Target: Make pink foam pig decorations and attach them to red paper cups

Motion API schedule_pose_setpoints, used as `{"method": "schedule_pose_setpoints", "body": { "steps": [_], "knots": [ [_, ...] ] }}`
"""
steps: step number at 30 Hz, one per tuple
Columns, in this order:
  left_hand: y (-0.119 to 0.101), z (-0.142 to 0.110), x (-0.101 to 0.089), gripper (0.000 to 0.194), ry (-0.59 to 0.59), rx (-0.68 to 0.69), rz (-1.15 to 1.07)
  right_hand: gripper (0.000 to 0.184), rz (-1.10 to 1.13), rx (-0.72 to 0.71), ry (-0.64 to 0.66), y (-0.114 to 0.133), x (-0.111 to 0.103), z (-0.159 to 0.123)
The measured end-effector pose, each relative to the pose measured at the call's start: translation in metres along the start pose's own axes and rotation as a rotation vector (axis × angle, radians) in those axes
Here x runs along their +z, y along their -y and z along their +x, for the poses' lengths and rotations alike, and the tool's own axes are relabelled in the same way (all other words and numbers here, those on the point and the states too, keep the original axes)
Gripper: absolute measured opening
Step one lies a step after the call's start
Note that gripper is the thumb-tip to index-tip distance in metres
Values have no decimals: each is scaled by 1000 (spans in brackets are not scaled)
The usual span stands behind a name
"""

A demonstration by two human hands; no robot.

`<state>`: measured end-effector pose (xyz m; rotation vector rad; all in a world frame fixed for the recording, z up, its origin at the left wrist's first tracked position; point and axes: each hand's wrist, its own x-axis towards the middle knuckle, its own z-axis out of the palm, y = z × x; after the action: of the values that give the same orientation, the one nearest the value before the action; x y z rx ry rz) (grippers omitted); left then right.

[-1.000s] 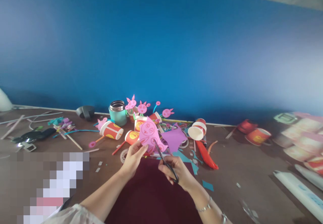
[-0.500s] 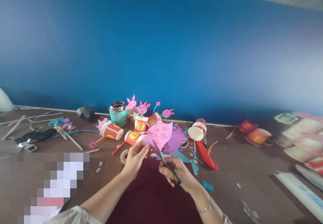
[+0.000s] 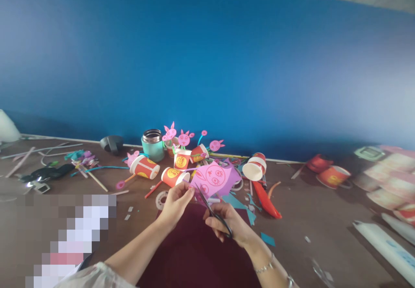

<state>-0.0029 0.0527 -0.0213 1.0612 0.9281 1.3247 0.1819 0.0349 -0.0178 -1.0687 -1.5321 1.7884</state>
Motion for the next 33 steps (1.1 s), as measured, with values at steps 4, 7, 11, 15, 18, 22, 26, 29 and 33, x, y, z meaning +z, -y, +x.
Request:
{"method": "schedule_pose_setpoints", "body": {
  "steps": [4,7,11,15,18,22,26,29,33],
  "knots": [
    [4,1,-3,35,-3,11,62,43,0,36,-23,2,1,0],
    [5,1,-4,35,3,13,71,46,27,50,-42,3,2,0],
    [4,2,-4,36,15,4,68,45,32,34,-42,3,1,-1],
    [4,2,-3,37,26,-1,75,44,17,30,-34,4,0,-3],
    [4,2,-3,36,23,-13,90,45,-12,38,-32,4,-1,-2],
    [4,2,-4,36,34,-13,100,45,-38,40,-33,2,-3,-2],
    [6,2,-5,36,45,-16,90,45,-45,44,-34,2,-4,-2],
    [6,2,-5,36,46,-19,86,45,-54,55,-30,4,-4,-2],
    [4,1,-4,35,33,-33,69,45,-57,55,-35,6,-4,-2]
  ]
}}
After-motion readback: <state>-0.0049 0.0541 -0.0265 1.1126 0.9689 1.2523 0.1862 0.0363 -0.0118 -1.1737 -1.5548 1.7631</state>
